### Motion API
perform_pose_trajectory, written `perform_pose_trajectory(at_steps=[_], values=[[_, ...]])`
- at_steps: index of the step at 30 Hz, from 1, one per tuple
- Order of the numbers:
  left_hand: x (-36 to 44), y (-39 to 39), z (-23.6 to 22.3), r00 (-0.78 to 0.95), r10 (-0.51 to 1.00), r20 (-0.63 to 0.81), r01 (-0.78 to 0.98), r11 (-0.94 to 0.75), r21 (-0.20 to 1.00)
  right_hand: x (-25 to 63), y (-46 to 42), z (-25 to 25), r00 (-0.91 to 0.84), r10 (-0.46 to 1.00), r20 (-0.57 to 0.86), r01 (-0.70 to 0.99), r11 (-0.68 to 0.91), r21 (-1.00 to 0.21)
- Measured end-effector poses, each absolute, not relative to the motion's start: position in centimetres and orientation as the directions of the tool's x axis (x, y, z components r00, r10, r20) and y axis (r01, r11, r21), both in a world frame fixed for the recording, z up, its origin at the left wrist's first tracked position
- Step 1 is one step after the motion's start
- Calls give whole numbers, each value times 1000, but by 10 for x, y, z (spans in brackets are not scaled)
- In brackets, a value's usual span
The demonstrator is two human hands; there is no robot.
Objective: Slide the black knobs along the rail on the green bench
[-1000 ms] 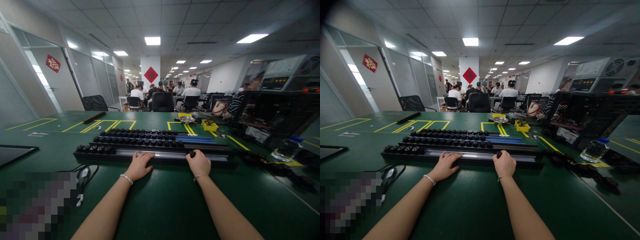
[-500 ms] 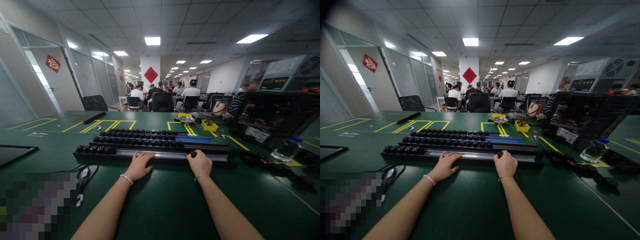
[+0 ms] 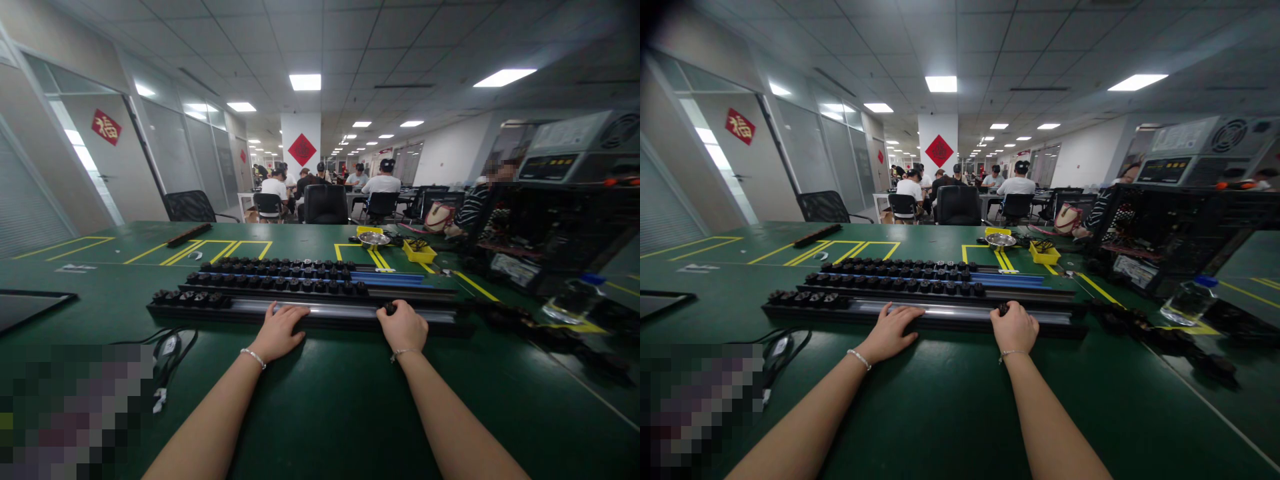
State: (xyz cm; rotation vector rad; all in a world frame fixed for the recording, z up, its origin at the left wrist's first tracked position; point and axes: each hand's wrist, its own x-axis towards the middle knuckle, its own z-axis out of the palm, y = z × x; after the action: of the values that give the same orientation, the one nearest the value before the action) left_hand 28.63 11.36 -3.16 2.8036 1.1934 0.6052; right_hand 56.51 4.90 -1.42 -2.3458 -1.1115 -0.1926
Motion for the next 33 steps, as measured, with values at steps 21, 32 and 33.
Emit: perform_pose_trajectory(at_steps=[21,32,33], values=[[286,112,-30,629,710,316,692,-697,188,571,47,-15,671,653,350,734,-520,-437],[287,113,-30,627,710,320,686,-698,205,575,47,-16,680,646,348,727,-532,-434],[287,113,-30,628,709,321,685,-699,204,576,47,-16,682,645,346,725,-535,-433]])
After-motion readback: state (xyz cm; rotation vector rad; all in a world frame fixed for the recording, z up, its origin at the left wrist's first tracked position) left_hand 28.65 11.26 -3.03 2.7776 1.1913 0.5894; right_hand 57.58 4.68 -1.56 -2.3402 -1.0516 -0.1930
